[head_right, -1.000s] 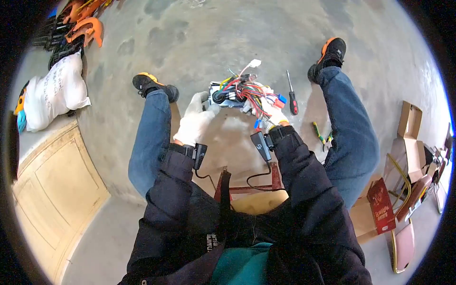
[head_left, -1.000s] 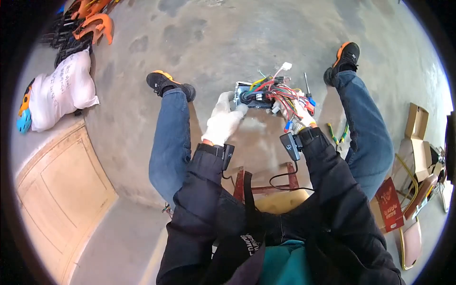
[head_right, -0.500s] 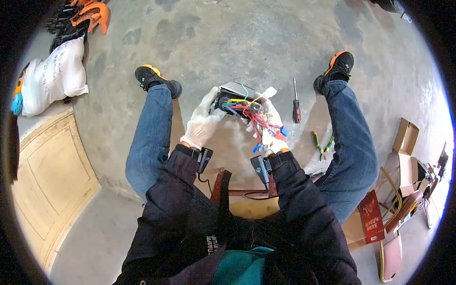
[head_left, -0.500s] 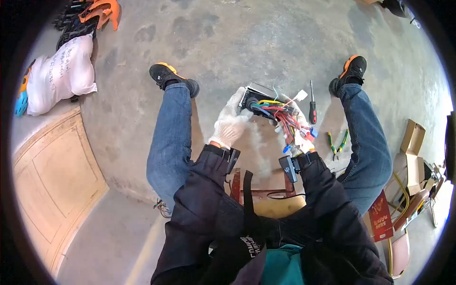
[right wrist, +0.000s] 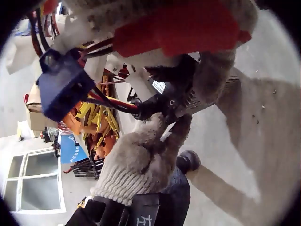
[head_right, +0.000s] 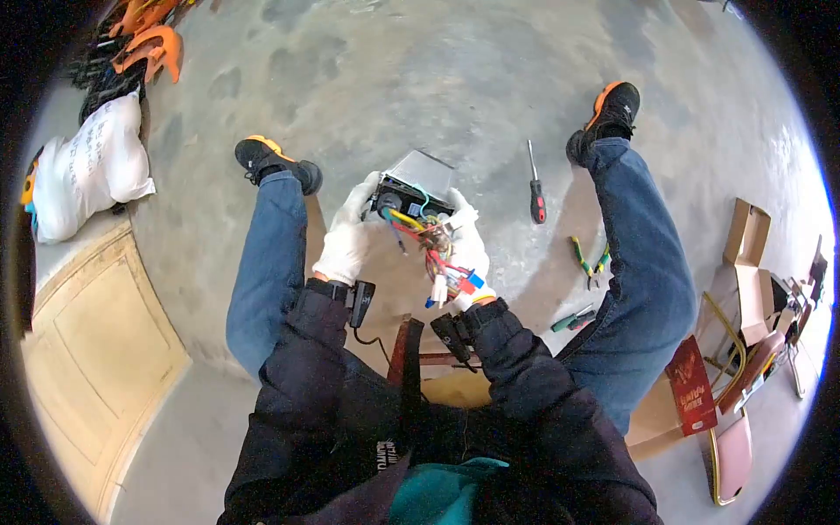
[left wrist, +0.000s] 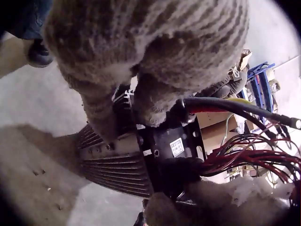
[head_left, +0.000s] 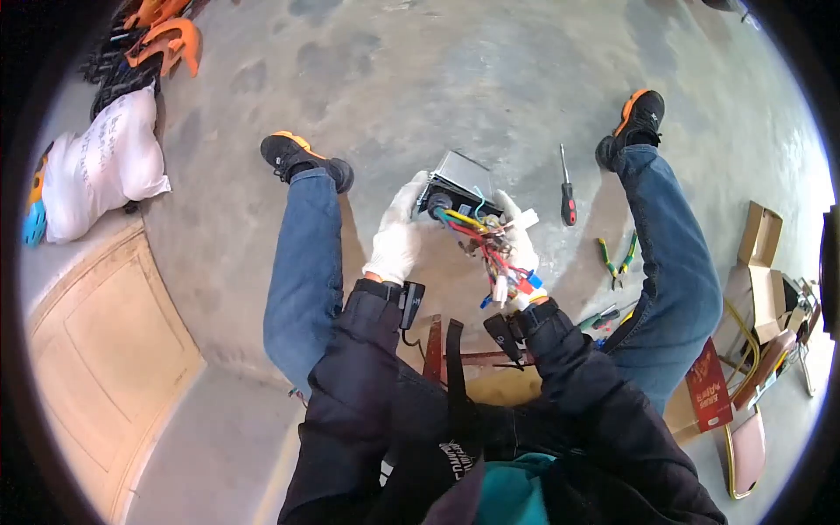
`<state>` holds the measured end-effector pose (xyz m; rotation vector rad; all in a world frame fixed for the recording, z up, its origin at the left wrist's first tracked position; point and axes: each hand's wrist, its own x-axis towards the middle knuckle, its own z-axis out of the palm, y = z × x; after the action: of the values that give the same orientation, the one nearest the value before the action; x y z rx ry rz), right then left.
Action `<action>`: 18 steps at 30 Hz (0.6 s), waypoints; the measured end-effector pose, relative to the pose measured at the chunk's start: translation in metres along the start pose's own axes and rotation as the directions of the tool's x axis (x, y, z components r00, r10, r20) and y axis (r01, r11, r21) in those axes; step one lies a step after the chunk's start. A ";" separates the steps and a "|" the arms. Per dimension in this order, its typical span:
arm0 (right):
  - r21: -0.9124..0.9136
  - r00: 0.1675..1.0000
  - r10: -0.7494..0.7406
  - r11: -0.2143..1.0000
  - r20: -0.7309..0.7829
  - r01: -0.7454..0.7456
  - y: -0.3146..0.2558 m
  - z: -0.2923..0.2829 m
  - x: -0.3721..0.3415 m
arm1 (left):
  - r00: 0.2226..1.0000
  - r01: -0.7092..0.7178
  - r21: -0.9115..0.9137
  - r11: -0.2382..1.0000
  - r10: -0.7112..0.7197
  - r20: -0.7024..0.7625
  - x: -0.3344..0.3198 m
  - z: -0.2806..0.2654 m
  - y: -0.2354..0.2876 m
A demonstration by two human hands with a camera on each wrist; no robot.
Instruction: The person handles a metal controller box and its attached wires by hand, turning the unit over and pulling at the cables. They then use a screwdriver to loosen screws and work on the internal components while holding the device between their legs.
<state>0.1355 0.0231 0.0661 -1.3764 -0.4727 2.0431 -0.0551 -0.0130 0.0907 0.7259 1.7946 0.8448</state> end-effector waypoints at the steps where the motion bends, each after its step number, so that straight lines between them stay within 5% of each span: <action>1: 0.277 0.996 0.083 0.958 -0.014 -0.076 -0.009 0.010 -0.006 | 0.998 0.059 -0.049 0.997 -0.058 0.024 0.001 -0.003 0.000; 2: 0.296 0.996 0.087 0.951 0.007 -0.085 -0.005 0.005 -0.007 | 0.992 0.120 -0.096 0.988 -0.115 0.054 0.002 -0.004 0.001; 4: -0.011 1.000 -0.018 1.000 0.013 0.018 0.007 0.000 -0.009 | 0.997 0.041 -0.027 0.999 -0.039 0.069 0.002 -0.004 0.002; 5: 0.164 1.000 -0.011 0.986 0.017 0.008 -0.002 0.010 -0.016 | 0.996 0.066 -0.032 0.997 -0.065 0.053 0.003 -0.002 -0.001; 6: 0.527 0.998 0.018 0.849 0.066 -0.050 -0.008 0.012 -0.018 | 0.995 0.092 -0.036 0.995 -0.091 0.038 0.003 -0.001 -0.004; 9: 0.591 0.987 -0.111 0.807 0.113 0.023 0.027 -0.014 -0.002 | 0.994 0.104 -0.073 0.992 -0.102 0.037 0.001 0.001 -0.008; 12: 0.664 0.997 0.008 0.746 0.072 -0.054 0.014 -0.009 -0.003 | 0.992 0.119 -0.070 0.991 -0.116 0.044 -0.005 0.004 0.010; 14: 0.496 0.983 0.147 0.865 -0.110 -0.074 -0.041 0.026 -0.019 | 0.992 0.118 -0.082 0.990 -0.114 0.050 -0.010 0.010 0.018; 18: 0.550 0.999 0.026 0.834 0.045 -0.047 -0.010 -0.014 -0.003 | 0.986 0.165 -0.130 0.978 -0.166 0.002 -0.019 0.027 0.014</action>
<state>0.1524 0.0274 0.0684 -0.9958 0.1387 2.0156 -0.0222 -0.0137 0.1044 0.4823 1.7628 0.8451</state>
